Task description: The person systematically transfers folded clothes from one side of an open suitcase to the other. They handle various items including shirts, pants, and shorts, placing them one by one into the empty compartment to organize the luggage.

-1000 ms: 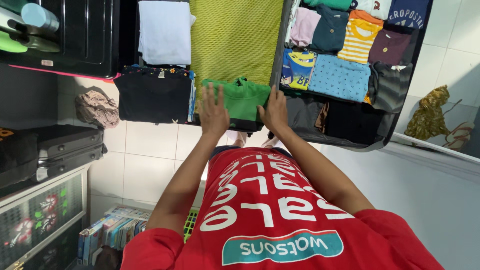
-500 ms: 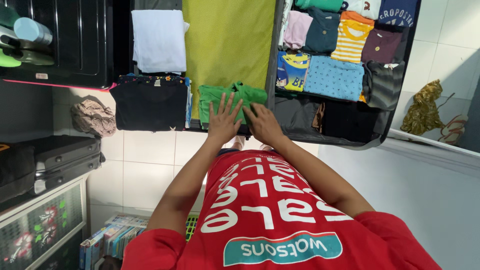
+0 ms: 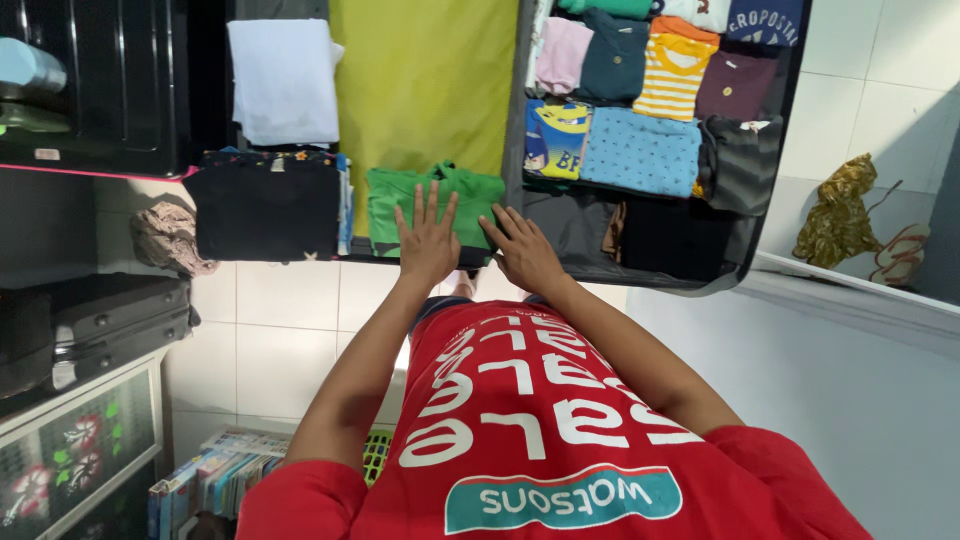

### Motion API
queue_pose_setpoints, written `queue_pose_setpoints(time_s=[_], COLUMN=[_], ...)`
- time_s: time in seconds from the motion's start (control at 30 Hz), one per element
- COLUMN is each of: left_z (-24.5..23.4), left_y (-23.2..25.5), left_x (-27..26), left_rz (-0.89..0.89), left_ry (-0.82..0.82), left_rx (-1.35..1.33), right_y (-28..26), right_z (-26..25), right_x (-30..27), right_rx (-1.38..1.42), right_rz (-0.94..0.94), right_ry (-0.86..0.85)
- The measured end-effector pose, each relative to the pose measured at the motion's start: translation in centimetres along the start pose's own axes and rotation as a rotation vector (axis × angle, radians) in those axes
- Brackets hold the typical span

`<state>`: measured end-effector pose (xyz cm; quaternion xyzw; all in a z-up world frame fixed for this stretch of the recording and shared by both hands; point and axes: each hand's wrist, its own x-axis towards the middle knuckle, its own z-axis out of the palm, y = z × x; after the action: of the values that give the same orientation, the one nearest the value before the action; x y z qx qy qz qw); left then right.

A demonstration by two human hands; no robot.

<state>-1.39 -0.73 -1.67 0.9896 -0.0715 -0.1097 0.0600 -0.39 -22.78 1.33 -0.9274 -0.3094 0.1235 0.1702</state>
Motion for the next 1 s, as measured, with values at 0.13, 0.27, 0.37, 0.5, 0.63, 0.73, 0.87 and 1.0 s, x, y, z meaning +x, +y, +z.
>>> queue_pose_setpoints(time_s=[0.13,0.27,0.37,0.5,0.63,0.73,0.87,1.0], left_z=[0.7,1.8,3.2,5.8,7.7,7.2,5.4,4.8], left_y=[3.6,8.5,12.5,17.8,22.1,24.9,26.8,28.1], left_x=[0.1,0.3,0.6,1.3,2.2,2.6,3.7,4.6], left_rz=[-0.002,0.090,0.174,0.286,0.364,0.335,0.260,0.177], left_ry=[0.089,0.075,-0.008,-0.160,-0.310,-0.368,-0.474,-0.427], left_rx=[-0.038,-0.114,-0.093,-0.045,-0.178,-0.257,-0.348,-0.477], right_y=[4.2,9.6,13.2,17.7,22.6,25.3,27.9,30.0], right_z=[0.0,1.3,2.2,2.2,1.6,0.8,0.4,0.2], right_x=[-2.9,-7.0,-10.2,-14.3,-17.1,-18.3,-18.9,-19.9], right_rx=[-0.026,-0.053,-0.063,0.095,0.251,0.386,0.335,0.273], right_rz=[0.028,0.053,0.102,0.346,0.443,0.530,0.674,0.729], right_ry=[-0.036,-0.021,-0.004,-0.182,-0.048,0.012,0.142,0.165])
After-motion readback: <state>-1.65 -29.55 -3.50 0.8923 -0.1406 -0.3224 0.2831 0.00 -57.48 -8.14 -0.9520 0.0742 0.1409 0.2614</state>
